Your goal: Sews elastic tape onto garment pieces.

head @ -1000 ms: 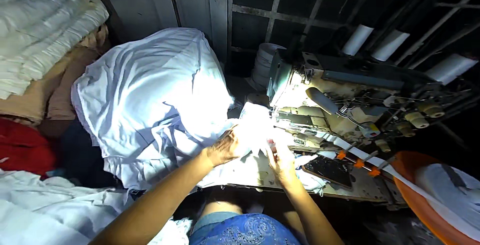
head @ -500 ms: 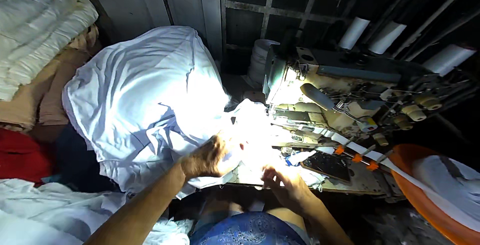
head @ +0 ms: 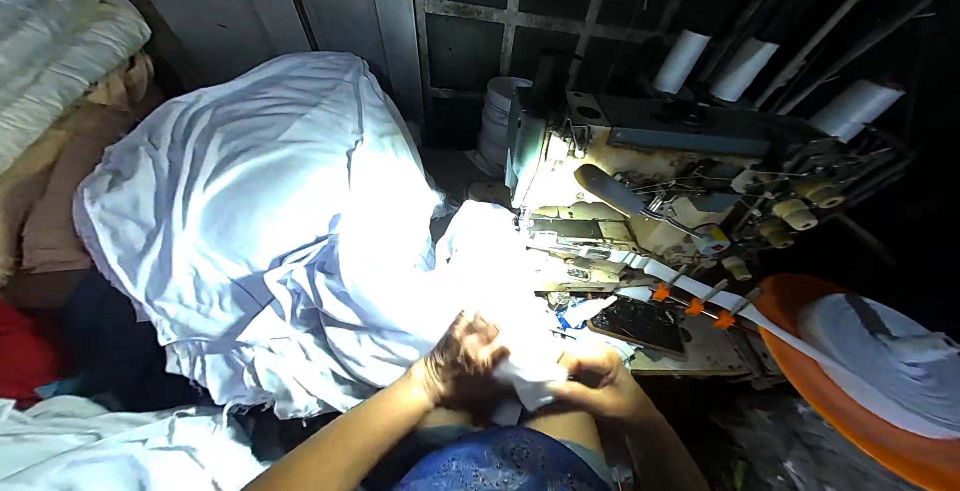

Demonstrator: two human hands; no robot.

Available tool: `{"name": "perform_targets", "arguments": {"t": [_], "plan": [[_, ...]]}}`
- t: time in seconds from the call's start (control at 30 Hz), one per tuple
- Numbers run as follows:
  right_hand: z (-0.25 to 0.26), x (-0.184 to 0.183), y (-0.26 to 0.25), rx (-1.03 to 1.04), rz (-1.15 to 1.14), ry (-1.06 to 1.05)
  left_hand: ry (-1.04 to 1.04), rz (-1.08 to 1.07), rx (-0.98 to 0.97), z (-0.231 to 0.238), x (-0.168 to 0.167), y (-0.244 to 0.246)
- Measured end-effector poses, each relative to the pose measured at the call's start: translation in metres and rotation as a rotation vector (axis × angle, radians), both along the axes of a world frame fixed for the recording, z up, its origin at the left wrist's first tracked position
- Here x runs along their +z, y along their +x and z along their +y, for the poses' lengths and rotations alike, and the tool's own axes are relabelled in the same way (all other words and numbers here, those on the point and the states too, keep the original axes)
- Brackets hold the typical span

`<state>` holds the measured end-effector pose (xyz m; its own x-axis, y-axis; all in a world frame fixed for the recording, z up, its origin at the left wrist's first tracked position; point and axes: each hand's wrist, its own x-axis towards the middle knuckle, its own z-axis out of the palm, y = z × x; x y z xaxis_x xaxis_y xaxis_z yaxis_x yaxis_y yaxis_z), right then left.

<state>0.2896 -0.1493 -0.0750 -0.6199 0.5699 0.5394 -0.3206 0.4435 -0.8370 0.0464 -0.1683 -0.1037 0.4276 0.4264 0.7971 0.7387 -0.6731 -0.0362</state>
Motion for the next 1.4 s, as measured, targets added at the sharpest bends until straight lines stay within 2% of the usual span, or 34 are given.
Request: {"name": "perform_targets", "arguments": {"t": [0.07,0.13,0.23,0.3,0.4,0.5,0.6,0.63,0.7,0.77,0.87,1.0,1.1,1.23,1.37,1.4], "plan": [[0.007,-0.003,0.005,0.049,0.124,-0.072,-0.026,0.004,0.268,0.023,-0.014,-0.019],[0.008,-0.007,0.008,0.104,0.119,-0.116,-0.036,-0.071,0.356,0.041,0.008,-0.038],[-0.01,-0.012,0.0,0.056,-0.094,-0.392,0.012,-0.069,0.377,0.052,0.049,-0.058],[-0.017,-0.019,-0.01,0.015,-0.203,-0.477,-0.086,0.001,0.271,0.049,0.058,-0.062],[-0.018,-0.031,-0.012,0.01,-0.188,-0.503,-0.26,0.219,0.132,0.023,0.059,-0.048],[-0.017,-0.04,-0.008,0.069,-0.147,-0.522,-0.294,0.215,0.15,0.017,0.05,-0.031],[-0.014,-0.041,-0.007,0.045,-0.159,-0.505,-0.216,0.169,0.18,0.031,0.051,-0.022],[-0.012,-0.041,-0.008,0.019,-0.162,-0.494,-0.257,0.191,0.208,0.033,0.057,-0.019],[-0.006,-0.042,-0.011,-0.012,-0.136,-0.494,-0.512,0.176,0.29,0.039,0.072,-0.016],[0.003,-0.046,-0.015,-0.039,-0.08,-0.48,-0.513,0.184,0.322,0.061,0.071,-0.02],[0.017,-0.044,-0.025,-0.143,-0.073,-0.429,-0.55,0.165,0.262,0.104,0.056,-0.033],[0.032,-0.033,-0.037,-0.238,-0.129,-0.348,-0.624,0.236,0.247,0.125,0.095,-0.026],[0.048,-0.03,-0.046,-0.288,-0.122,-0.28,-0.598,0.171,0.311,0.149,0.086,-0.028],[0.062,-0.017,-0.056,-0.359,-0.134,-0.238,-0.622,0.13,0.285,0.16,0.092,-0.046],[0.065,-0.008,-0.057,-0.326,-0.095,-0.251,-0.24,-0.078,0.165,0.143,0.091,-0.052],[0.064,-0.007,-0.055,-0.299,-0.094,-0.275,-0.211,-0.085,0.152,0.13,0.096,-0.048]]}}
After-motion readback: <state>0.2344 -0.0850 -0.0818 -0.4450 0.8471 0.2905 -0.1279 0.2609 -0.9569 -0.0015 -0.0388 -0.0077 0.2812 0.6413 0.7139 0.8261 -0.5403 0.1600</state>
